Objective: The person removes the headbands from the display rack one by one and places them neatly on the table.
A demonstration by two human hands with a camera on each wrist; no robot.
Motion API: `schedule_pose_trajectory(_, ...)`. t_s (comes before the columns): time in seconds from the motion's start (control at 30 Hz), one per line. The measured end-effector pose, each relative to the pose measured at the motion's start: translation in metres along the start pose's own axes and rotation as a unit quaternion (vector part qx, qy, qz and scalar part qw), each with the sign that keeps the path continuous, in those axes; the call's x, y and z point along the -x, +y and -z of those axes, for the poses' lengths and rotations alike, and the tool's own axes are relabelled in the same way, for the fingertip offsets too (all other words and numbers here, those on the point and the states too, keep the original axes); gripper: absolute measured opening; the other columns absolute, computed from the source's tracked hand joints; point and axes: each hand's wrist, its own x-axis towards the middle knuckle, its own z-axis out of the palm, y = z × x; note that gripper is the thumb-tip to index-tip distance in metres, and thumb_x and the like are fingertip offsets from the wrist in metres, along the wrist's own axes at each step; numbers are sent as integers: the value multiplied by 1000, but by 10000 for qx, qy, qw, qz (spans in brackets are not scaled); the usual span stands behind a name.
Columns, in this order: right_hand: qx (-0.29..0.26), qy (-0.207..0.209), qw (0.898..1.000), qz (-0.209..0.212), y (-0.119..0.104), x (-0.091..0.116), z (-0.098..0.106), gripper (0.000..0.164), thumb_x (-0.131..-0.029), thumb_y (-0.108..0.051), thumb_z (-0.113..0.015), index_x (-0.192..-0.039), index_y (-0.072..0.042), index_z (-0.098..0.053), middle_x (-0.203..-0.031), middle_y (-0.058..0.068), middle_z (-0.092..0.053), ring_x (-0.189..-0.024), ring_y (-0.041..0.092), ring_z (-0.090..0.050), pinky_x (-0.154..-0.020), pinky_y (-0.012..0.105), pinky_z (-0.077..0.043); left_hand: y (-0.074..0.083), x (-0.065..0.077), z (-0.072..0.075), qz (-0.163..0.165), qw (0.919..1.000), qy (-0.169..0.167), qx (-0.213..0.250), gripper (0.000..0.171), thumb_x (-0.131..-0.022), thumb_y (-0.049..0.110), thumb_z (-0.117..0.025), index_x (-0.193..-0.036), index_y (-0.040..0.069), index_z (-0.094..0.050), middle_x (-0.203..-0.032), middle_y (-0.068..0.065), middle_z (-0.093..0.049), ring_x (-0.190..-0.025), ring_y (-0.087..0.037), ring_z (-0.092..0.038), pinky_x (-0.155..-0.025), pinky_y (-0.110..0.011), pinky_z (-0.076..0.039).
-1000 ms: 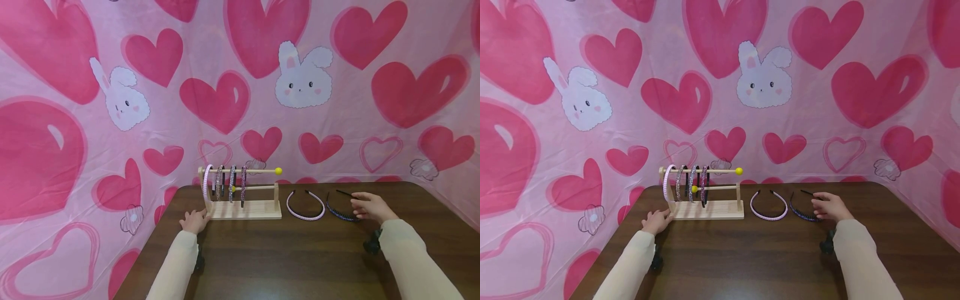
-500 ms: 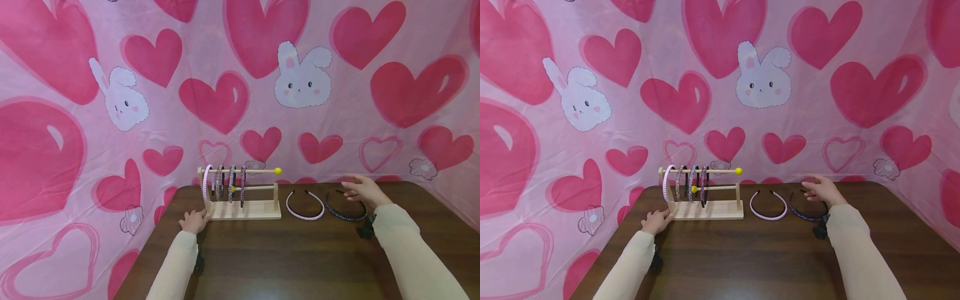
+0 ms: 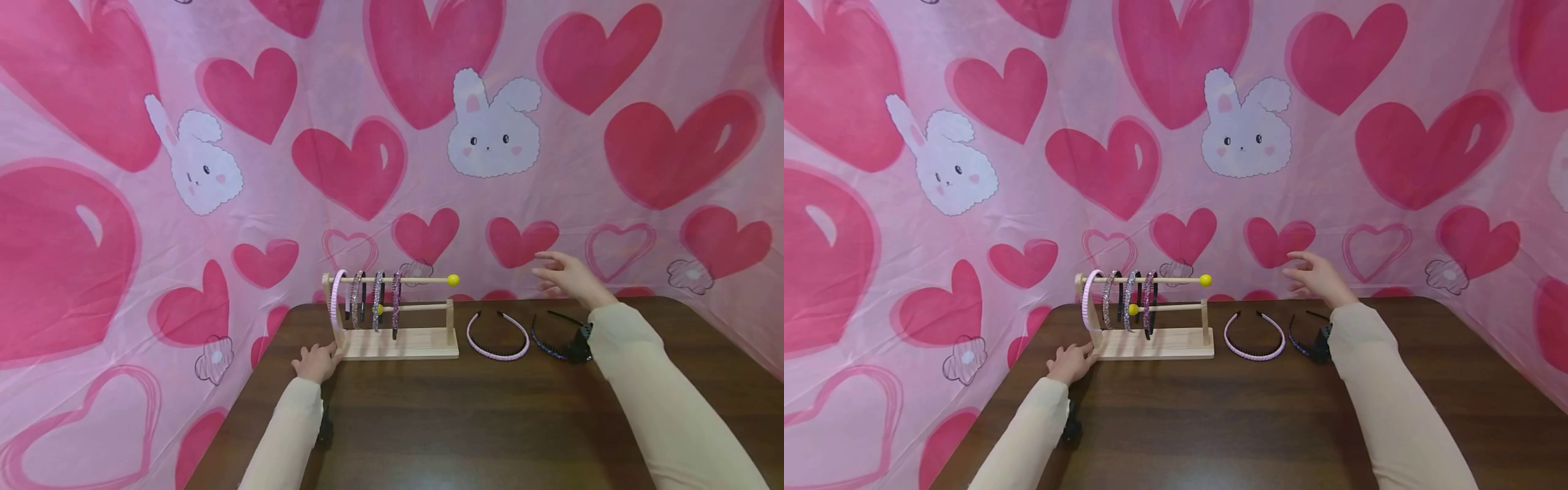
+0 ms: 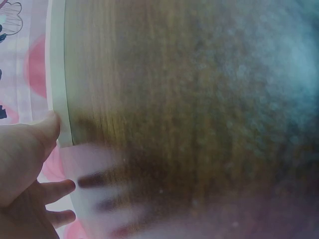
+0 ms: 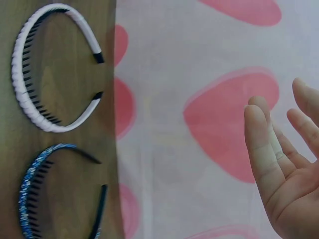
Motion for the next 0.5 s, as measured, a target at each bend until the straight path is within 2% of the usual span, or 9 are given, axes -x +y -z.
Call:
schedule_pose_trajectory(0.27,306,-128,9990,303,-28,-11,-7,62,-92,-21,-57,-141,2,-28,-119,32,-44,-74,19,-65,-69,37,-52,2,2,3,20,10000,-37,-22,46,-92,34,-54,-132,11,-51,-125,-27,-46,-115,-48,-32,-87,-67,-24)
schedule_pose_trajectory(0.5,403,-159,9984,376,-49,-19,-19,63,-90,-25,-61,-141,-2,-32,-118,28,-47,-75,23,-65,-68,36,-52,2,2,3,60,9999,-89,-11,47,-92,34,-54,-133,10,-51,-125,-27,-46,-115,-47,-32,-87,-67,-24)
